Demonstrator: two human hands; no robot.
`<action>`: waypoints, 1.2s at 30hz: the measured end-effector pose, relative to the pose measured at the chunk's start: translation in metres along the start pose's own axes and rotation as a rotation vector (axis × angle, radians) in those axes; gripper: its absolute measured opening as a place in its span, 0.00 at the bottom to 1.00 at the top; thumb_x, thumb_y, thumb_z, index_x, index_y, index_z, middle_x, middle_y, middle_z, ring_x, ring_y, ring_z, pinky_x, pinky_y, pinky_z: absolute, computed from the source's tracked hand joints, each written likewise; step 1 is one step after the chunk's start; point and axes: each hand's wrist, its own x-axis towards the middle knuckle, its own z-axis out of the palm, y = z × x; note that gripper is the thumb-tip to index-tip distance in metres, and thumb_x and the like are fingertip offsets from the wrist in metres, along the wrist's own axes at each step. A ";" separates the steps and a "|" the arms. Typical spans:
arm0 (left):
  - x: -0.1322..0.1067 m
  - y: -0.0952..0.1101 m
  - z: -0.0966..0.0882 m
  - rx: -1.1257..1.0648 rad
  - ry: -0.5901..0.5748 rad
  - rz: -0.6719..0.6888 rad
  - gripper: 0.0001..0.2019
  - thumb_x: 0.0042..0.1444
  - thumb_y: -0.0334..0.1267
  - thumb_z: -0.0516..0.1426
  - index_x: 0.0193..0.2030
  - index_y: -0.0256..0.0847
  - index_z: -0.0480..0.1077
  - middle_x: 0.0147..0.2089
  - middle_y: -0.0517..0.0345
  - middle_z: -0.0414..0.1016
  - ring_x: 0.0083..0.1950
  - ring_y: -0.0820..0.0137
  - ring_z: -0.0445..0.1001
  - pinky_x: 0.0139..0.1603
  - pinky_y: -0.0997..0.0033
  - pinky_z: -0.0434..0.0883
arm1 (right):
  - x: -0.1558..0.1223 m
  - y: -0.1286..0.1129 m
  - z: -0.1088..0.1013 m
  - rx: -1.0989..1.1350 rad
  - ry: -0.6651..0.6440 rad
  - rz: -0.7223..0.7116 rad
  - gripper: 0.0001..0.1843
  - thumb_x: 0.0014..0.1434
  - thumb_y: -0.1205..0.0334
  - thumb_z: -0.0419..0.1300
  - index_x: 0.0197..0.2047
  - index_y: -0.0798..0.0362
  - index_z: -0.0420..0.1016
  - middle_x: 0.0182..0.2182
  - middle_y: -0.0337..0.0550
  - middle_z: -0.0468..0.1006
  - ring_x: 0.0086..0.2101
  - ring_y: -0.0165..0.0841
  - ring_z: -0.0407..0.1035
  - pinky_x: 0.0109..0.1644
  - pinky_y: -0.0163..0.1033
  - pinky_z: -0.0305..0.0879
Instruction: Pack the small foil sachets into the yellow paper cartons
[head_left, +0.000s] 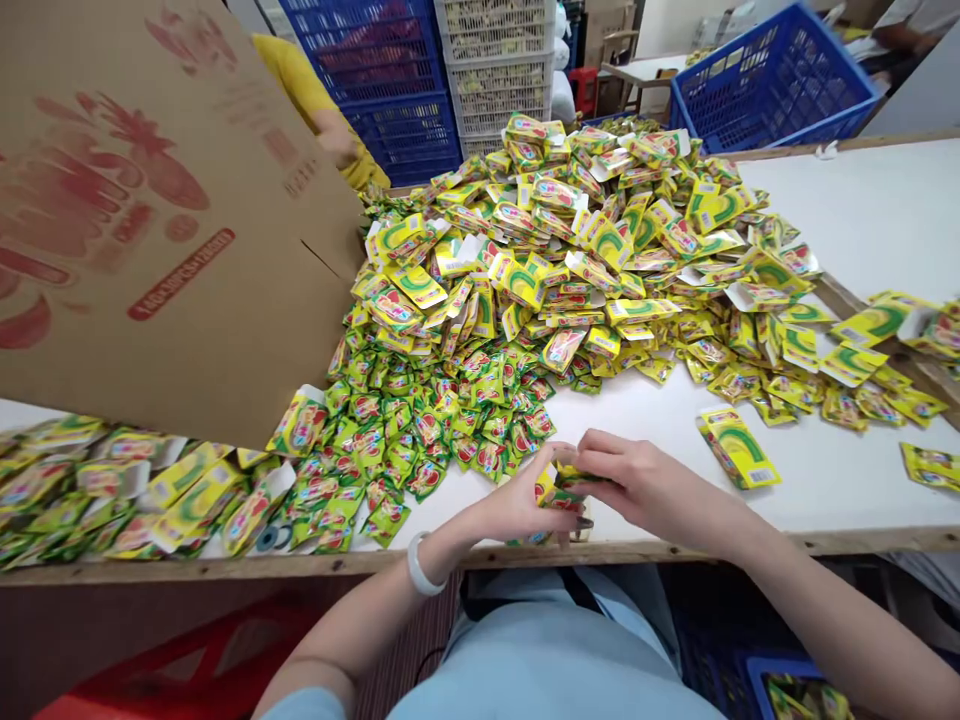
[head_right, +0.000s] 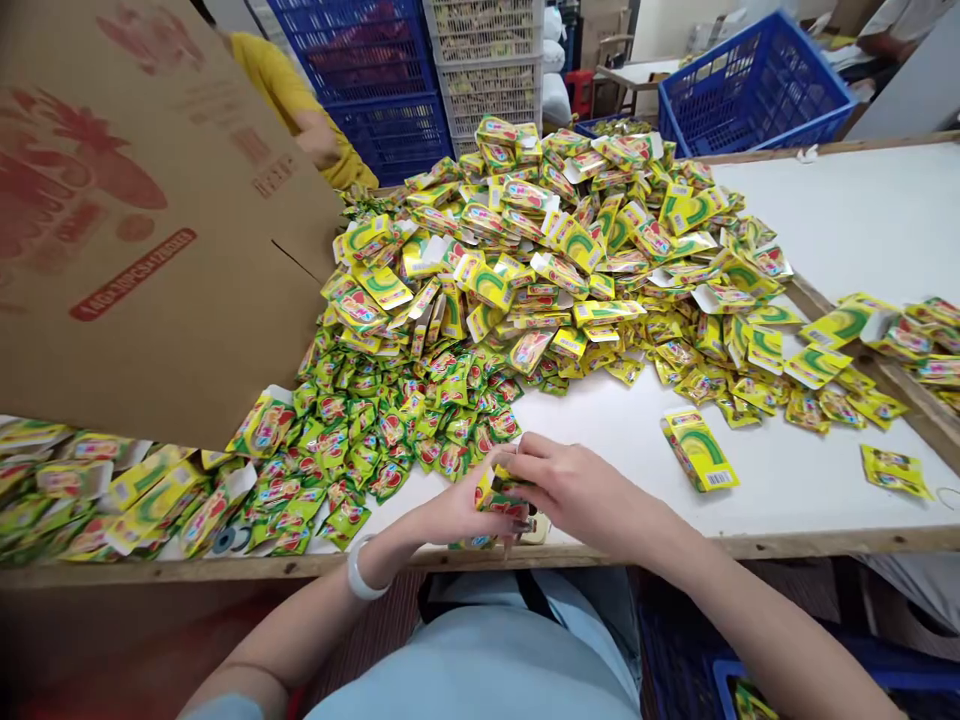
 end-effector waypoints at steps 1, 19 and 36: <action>0.000 -0.001 0.000 0.003 -0.029 -0.011 0.33 0.46 0.36 0.67 0.56 0.42 0.55 0.31 0.67 0.69 0.27 0.74 0.71 0.29 0.73 0.69 | -0.003 -0.002 -0.003 0.012 -0.044 0.010 0.11 0.67 0.67 0.54 0.50 0.49 0.73 0.39 0.44 0.74 0.37 0.31 0.72 0.40 0.35 0.68; 0.014 -0.007 0.001 0.150 -0.260 -0.079 0.44 0.46 0.29 0.62 0.66 0.44 0.44 0.34 0.67 0.67 0.33 0.73 0.68 0.34 0.73 0.65 | -0.021 0.012 0.014 0.307 -0.039 0.081 0.15 0.69 0.61 0.52 0.35 0.53 0.78 0.34 0.43 0.78 0.36 0.31 0.72 0.41 0.34 0.66; 0.112 0.019 0.030 0.751 -0.352 0.327 0.47 0.52 0.44 0.64 0.73 0.43 0.42 0.72 0.42 0.55 0.70 0.56 0.59 0.68 0.56 0.59 | -0.155 0.069 -0.035 -0.003 0.845 0.637 0.18 0.64 0.46 0.56 0.43 0.51 0.77 0.42 0.50 0.78 0.27 0.32 0.70 0.24 0.36 0.65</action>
